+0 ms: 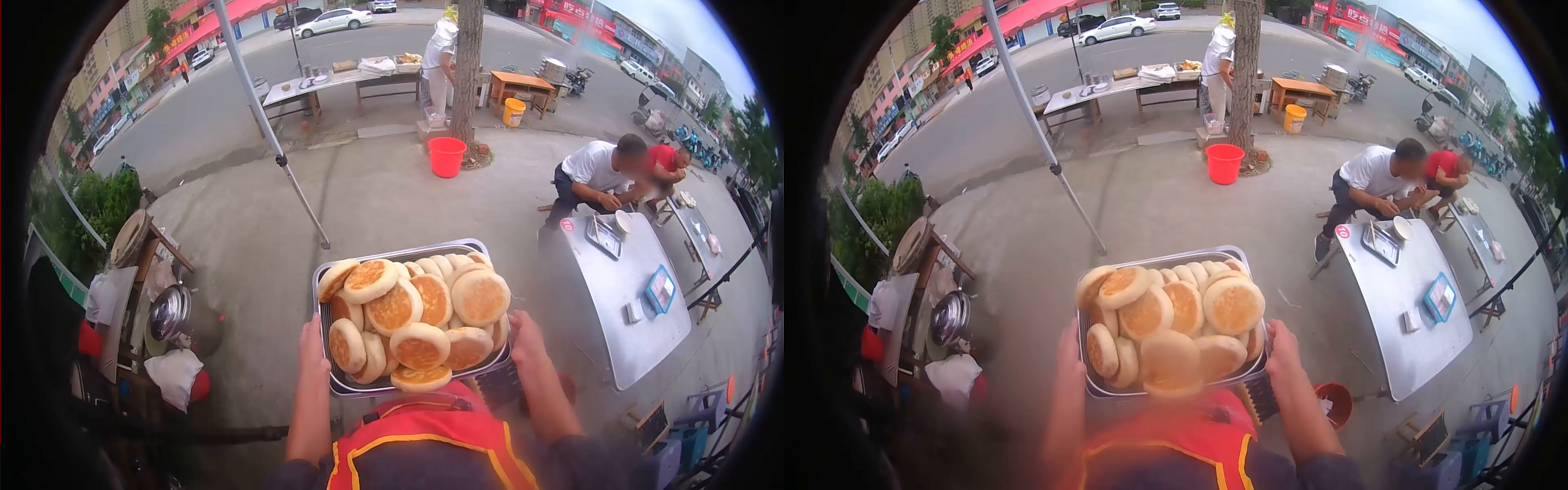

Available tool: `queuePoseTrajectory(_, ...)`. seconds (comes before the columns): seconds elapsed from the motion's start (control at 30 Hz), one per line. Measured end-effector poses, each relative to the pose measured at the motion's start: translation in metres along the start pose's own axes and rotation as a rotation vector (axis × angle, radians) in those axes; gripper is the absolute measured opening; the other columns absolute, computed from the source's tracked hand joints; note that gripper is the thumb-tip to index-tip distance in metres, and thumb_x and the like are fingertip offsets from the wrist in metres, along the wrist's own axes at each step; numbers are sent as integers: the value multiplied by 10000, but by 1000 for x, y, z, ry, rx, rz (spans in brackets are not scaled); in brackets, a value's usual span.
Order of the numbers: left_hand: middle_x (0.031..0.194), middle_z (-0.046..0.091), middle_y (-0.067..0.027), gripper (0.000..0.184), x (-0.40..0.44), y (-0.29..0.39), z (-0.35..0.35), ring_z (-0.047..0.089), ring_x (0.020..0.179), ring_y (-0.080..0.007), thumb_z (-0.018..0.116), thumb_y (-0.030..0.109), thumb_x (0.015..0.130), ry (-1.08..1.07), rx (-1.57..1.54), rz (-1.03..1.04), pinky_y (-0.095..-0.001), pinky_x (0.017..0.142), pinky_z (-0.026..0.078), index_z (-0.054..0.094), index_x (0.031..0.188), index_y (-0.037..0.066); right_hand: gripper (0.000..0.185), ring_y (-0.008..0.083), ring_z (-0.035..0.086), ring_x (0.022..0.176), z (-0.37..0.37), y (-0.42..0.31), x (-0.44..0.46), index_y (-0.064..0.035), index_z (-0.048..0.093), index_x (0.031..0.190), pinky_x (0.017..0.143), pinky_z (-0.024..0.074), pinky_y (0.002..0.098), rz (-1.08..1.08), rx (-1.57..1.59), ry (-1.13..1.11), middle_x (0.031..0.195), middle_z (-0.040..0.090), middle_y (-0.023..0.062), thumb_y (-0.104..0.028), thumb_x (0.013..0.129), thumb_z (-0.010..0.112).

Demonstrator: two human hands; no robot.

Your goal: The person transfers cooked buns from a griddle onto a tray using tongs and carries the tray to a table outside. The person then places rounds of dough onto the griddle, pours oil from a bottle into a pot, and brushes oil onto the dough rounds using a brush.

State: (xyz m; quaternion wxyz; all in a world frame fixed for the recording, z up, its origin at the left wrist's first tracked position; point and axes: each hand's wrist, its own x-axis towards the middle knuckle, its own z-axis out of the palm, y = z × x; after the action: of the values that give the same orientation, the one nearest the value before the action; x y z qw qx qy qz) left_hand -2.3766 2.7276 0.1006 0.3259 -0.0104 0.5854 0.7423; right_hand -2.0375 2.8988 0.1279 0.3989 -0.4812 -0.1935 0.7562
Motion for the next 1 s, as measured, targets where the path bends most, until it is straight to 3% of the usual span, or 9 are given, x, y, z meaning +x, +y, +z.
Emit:
queuePoseTrajectory(0.1,858,582,-71,195,101,-5,49,594,744,-144,530,212,905,5,-30,26,-292,660,497,544,926,19,283,225,540,952,57,-27,107,20,565,972,855,422,347,-65,-116,84,978,597,129,-233,855,521)
queuePoseTrajectory(0.4,890,599,-90,226,360,65,180,613,770,-160,526,228,910,97,-131,32,-304,681,519,524,963,9,232,218,530,907,261,-85,400,-6,569,886,833,427,352,59,-161,-25,936,584,113,-228,867,505)
queuePoseTrajectory(0.47,881,599,-87,230,408,87,228,613,774,-160,531,231,907,89,-35,141,-302,681,516,524,962,8,240,228,539,927,304,-93,468,0,566,913,843,430,365,33,-202,15,960,588,122,-224,874,488)
queuePoseTrajectory(0.53,859,598,-72,221,508,78,242,606,772,-150,542,234,902,50,-179,48,-290,673,505,532,933,16,252,240,542,955,331,-92,538,7,557,952,860,430,378,60,-188,5,985,587,130,-218,879,471)
queuePoseTrajectory(0.6,847,592,-59,193,567,96,298,589,748,-135,552,220,896,156,-51,60,-274,657,490,538,901,28,272,256,541,993,362,-109,631,18,542,1004,883,429,393,102,-128,-120,1011,580,136,-210,884,454)
queuePoseTrajectory(0.67,851,590,-60,187,633,103,339,581,758,-131,559,217,893,149,-39,17,-271,667,483,539,899,32,314,271,526,1052,398,-135,689,39,505,1072,920,417,406,40,-175,-43,1073,560,160,-204,892,422)
queuePoseTrajectory(0.77,875,587,-64,197,719,120,414,567,828,-126,570,226,888,121,-14,-33,-272,722,467,538,900,32,211,197,556,887,453,-183,757,-8,551,924,804,453,356,24,-151,51,917,577,92,-204,858,509)
queuePoseTrajectory(0.87,877,567,-52,227,833,91,452,516,885,-111,585,249,879,207,5,-1,-285,771,430,532,881,28,218,205,553,930,504,-202,847,-11,547,931,846,444,356,18,-126,-5,931,576,91,-212,856,512)
queuePoseTrajectory(1.0,868,568,-50,242,941,119,509,533,832,-114,580,255,883,186,14,34,-275,741,439,532,927,23,191,192,562,895,586,-216,979,-25,558,923,841,448,343,-2,-136,-161,917,588,70,-197,854,510)
